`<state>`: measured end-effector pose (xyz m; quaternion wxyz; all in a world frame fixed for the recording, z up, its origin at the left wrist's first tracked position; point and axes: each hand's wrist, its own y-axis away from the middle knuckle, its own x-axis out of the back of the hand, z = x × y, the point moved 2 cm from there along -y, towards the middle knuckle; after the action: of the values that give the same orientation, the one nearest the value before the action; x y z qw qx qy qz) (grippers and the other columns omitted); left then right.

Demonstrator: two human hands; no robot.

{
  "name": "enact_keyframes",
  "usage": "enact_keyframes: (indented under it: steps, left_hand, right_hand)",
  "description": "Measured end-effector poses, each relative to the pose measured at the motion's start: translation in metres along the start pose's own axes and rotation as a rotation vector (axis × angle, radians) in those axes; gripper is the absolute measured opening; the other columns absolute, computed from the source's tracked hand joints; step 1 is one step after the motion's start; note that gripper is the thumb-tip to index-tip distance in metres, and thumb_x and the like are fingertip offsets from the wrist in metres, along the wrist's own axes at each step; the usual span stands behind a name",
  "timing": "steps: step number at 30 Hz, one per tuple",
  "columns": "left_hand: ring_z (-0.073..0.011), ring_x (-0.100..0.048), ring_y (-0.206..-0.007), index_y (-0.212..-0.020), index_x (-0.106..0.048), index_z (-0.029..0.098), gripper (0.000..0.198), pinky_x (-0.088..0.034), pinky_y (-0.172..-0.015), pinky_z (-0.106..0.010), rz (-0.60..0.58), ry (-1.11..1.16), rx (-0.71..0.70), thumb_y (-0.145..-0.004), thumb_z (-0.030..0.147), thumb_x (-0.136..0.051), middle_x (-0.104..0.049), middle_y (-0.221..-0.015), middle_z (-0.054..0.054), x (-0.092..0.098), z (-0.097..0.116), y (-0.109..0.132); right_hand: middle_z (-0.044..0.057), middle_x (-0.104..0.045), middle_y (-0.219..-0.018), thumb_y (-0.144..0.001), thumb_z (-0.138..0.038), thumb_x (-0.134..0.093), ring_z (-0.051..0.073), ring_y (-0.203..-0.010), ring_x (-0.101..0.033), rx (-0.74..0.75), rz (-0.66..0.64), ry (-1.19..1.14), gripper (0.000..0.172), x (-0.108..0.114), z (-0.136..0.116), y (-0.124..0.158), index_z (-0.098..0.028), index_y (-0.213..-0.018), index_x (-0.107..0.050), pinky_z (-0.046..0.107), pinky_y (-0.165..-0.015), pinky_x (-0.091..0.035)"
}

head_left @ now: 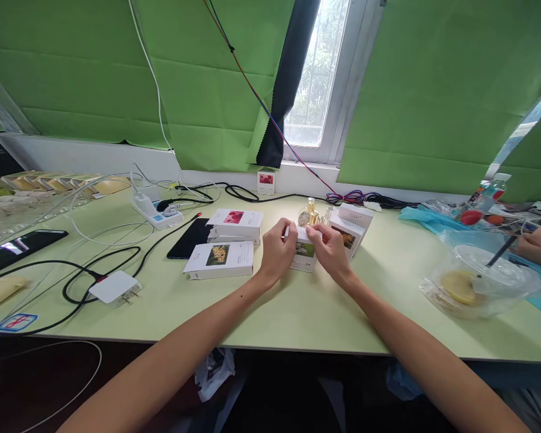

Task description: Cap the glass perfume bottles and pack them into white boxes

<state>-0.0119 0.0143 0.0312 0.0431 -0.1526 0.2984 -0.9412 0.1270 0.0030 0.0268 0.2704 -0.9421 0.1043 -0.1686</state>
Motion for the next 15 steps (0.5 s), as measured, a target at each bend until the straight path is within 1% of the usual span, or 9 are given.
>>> enact_keyframes:
  steps: [3,7,11,15]
  left_hand:
    - [-0.0101,-0.044,-0.059,-0.075,-0.052,0.02,0.025,-0.037,-0.058,-0.023,0.012,0.002,-0.006,-0.095,0.032,-0.046,-0.054,-0.067,0.003,-0.0001,0.0003,0.0001]
    - [-0.0103,-0.045,-0.06,-0.076,-0.054,0.02,0.024,-0.038,-0.059,-0.023,0.042,0.002,-0.02,-0.095,0.031,-0.046,-0.054,-0.067,0.003,-0.0004,-0.0003,0.0004]
    - [-0.0104,-0.047,-0.061,-0.075,-0.055,0.02,0.024,-0.04,-0.06,-0.022,0.071,0.0,-0.023,-0.095,0.031,-0.046,-0.054,-0.067,0.003,-0.0002,-0.001,0.0006]
    - [-0.0107,-0.047,-0.06,-0.074,-0.055,0.02,0.024,-0.041,-0.061,-0.023,0.097,-0.018,-0.024,-0.094,0.03,-0.047,-0.055,-0.066,0.003,0.0008,-0.0009,0.0008]
  right_hand:
    - [-0.002,-0.055,-0.064,-0.09,-0.048,-0.056,0.013,-0.059,-0.045,0.032,0.032,0.036,0.034,0.0003,-0.002,0.0007,-0.019,-0.073,-0.063,0.027,-0.057,-0.034]
    - [0.0,-0.063,-0.07,-0.088,-0.046,-0.059,0.015,-0.063,-0.053,0.047,0.045,0.016,0.03,0.0006,-0.0038,0.0012,-0.019,-0.076,-0.065,0.027,-0.06,-0.04]
    - [0.003,-0.068,-0.077,-0.088,-0.045,-0.061,0.017,-0.07,-0.059,0.048,0.034,-0.007,0.027,0.0006,-0.0031,0.002,-0.02,-0.081,-0.067,0.029,-0.065,-0.046]
    - [0.005,-0.071,-0.084,-0.087,-0.046,-0.063,0.02,-0.077,-0.063,0.044,0.01,-0.019,0.027,0.0001,-0.0024,0.0031,-0.02,-0.087,-0.069,0.032,-0.072,-0.05]
